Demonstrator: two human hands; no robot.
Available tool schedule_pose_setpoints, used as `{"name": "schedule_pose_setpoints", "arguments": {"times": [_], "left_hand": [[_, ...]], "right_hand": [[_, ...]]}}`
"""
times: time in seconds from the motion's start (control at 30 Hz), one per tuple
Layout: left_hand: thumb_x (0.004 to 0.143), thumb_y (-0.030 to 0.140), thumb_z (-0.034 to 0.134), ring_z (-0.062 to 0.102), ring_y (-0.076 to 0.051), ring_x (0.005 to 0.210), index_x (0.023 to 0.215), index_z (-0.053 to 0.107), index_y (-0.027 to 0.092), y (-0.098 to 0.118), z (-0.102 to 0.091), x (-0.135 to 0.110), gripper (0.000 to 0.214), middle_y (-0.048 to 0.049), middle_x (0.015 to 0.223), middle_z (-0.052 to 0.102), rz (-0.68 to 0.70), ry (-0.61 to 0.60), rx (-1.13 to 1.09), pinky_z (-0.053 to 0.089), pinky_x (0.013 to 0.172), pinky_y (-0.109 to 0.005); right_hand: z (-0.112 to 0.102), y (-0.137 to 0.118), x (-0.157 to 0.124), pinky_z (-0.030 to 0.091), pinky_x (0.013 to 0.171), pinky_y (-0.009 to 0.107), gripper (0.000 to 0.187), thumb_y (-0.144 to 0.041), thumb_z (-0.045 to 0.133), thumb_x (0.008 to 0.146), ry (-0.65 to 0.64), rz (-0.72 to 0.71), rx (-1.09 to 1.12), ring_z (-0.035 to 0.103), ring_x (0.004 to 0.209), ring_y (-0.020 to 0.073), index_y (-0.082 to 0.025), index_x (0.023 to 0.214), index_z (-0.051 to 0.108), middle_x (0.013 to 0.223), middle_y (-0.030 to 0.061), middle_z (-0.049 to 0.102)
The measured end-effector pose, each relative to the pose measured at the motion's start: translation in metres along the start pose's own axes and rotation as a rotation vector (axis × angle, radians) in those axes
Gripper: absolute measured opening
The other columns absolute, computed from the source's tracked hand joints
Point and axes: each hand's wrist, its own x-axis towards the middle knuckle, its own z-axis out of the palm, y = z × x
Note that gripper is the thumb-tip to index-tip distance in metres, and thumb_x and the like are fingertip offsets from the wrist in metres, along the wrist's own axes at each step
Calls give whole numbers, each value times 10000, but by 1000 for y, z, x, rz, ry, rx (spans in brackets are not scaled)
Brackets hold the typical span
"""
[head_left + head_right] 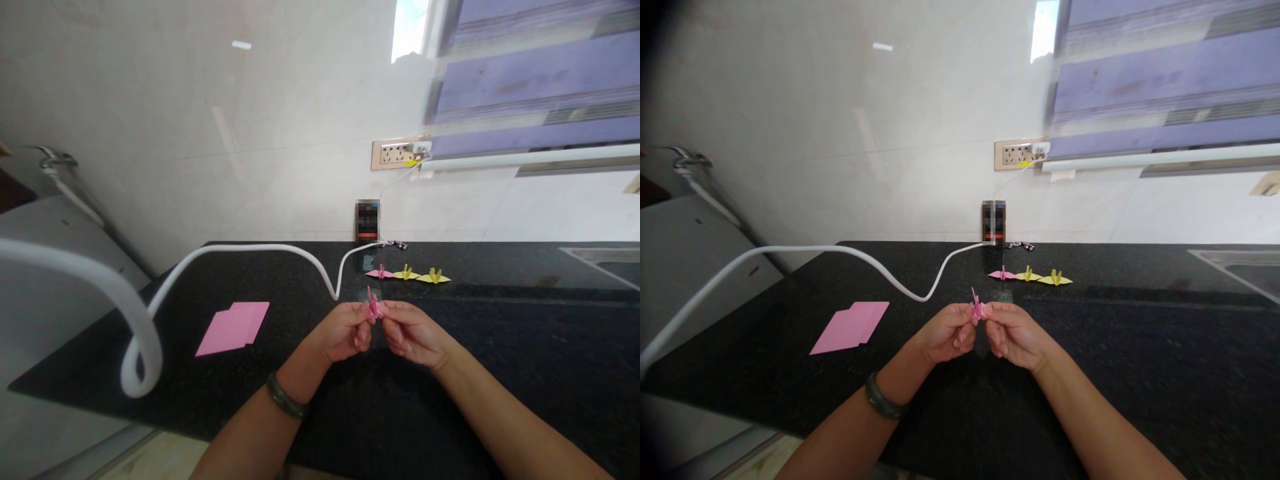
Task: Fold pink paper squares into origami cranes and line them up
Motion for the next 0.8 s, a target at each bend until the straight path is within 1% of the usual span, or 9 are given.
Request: {"name": "schedule_pose_setpoints", "arguments": {"times": [0.2,0.4,0.57,0.8], "left_hand": [[751,311,510,357,-52,294,670,472,130,-3,7,1,202,48,357,436,85,-11,-96,292,336,-162],[773,309,481,331,-45,288,674,467,134,-4,12,1,202,49,351,428,136,-39,-164,245,333,-157],[756,327,504,314,-36,284,652,460,133,-6,15,1,225,54,345,418,166,-9,-172,240,341,-161],[756,326,503,316,-43,288,659,461,138,-7,15,2,216,56,349,413,198,-30,-163,226,342,-171]], "right_hand": [[5,6,2,313,275,142,146,-255,477,797,-14,-73,113,336,240,39,-133,725,515,341,-71,449],[8,11,4,279,263,141,175,-271,467,803,-12,-106,187,324,238,38,-133,703,504,333,-76,422],[10,14,5,281,276,139,164,-262,465,807,-8,-133,221,327,246,33,-135,712,505,345,-79,422],[11,17,5,279,280,150,206,-252,417,834,-6,-157,253,323,247,39,-138,681,495,335,-75,415]]}}
